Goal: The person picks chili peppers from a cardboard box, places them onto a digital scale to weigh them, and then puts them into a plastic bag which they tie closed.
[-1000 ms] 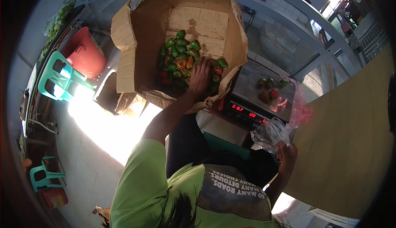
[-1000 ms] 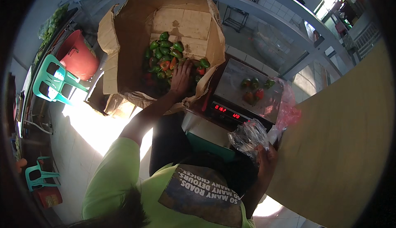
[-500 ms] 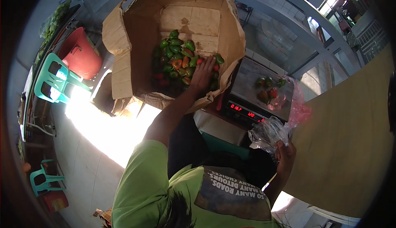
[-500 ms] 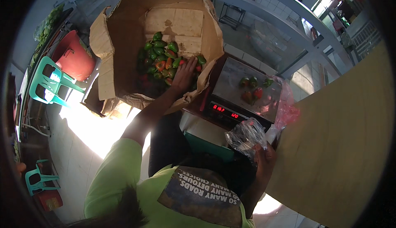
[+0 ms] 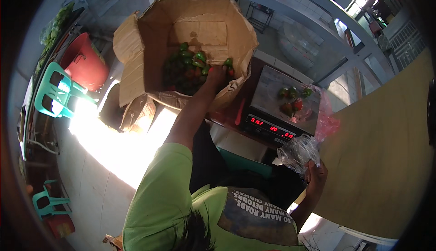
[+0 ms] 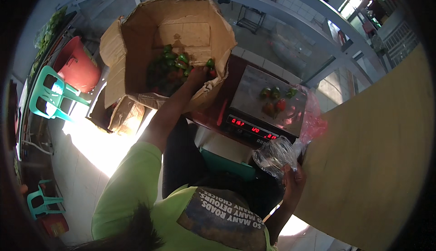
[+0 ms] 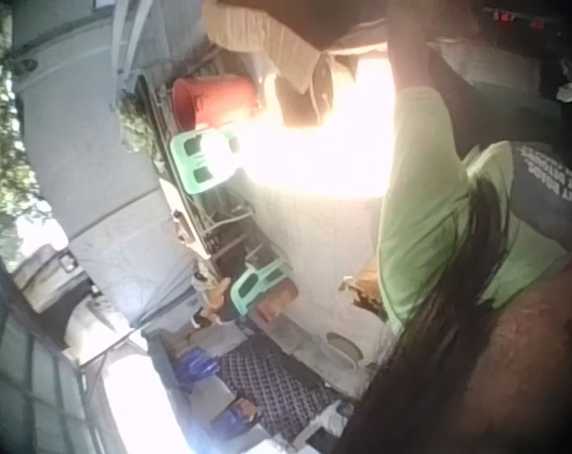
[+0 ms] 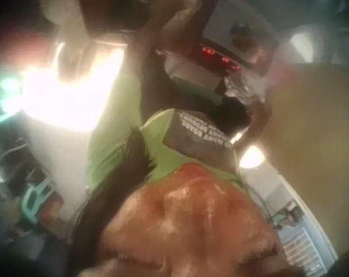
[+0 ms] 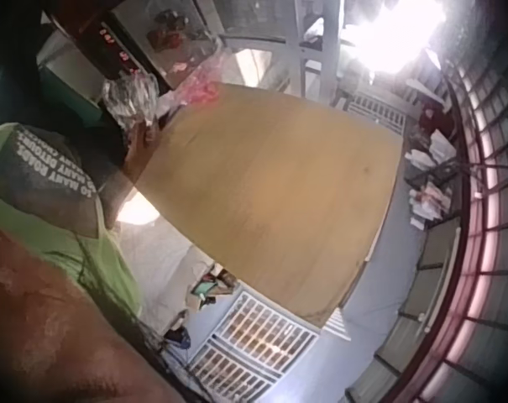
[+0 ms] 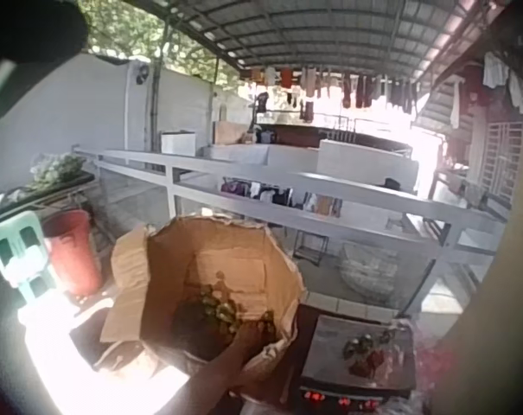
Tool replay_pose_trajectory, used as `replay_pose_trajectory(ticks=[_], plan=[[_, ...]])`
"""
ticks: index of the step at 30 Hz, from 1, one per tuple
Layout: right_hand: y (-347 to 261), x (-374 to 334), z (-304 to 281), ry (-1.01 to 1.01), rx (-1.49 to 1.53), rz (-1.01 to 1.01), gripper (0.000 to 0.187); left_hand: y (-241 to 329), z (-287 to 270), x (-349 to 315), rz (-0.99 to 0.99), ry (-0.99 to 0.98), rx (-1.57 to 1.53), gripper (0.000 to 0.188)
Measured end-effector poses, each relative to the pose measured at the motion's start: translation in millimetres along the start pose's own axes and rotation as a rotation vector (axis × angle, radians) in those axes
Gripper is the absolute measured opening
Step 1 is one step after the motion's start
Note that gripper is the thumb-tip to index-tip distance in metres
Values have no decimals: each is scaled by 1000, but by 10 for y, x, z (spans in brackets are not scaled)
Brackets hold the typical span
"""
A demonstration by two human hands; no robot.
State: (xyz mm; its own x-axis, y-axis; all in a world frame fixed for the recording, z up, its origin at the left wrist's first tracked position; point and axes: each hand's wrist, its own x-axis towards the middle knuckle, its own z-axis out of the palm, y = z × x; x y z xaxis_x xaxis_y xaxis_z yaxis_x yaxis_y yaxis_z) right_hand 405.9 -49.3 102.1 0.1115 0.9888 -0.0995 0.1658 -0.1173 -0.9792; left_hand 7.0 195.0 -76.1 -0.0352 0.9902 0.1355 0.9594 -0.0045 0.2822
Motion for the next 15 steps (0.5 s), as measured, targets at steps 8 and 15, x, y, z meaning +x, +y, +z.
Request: replay_pose_trajectory(ticks=[8, 15], plan=[[-1, -15, 9, -4, -8, 19, 32, 85, -123, -45, 116, -7, 33, 45], [-58, 0, 26, -49, 12, 6, 22, 202, -322, -130, -97, -57, -81, 50]])
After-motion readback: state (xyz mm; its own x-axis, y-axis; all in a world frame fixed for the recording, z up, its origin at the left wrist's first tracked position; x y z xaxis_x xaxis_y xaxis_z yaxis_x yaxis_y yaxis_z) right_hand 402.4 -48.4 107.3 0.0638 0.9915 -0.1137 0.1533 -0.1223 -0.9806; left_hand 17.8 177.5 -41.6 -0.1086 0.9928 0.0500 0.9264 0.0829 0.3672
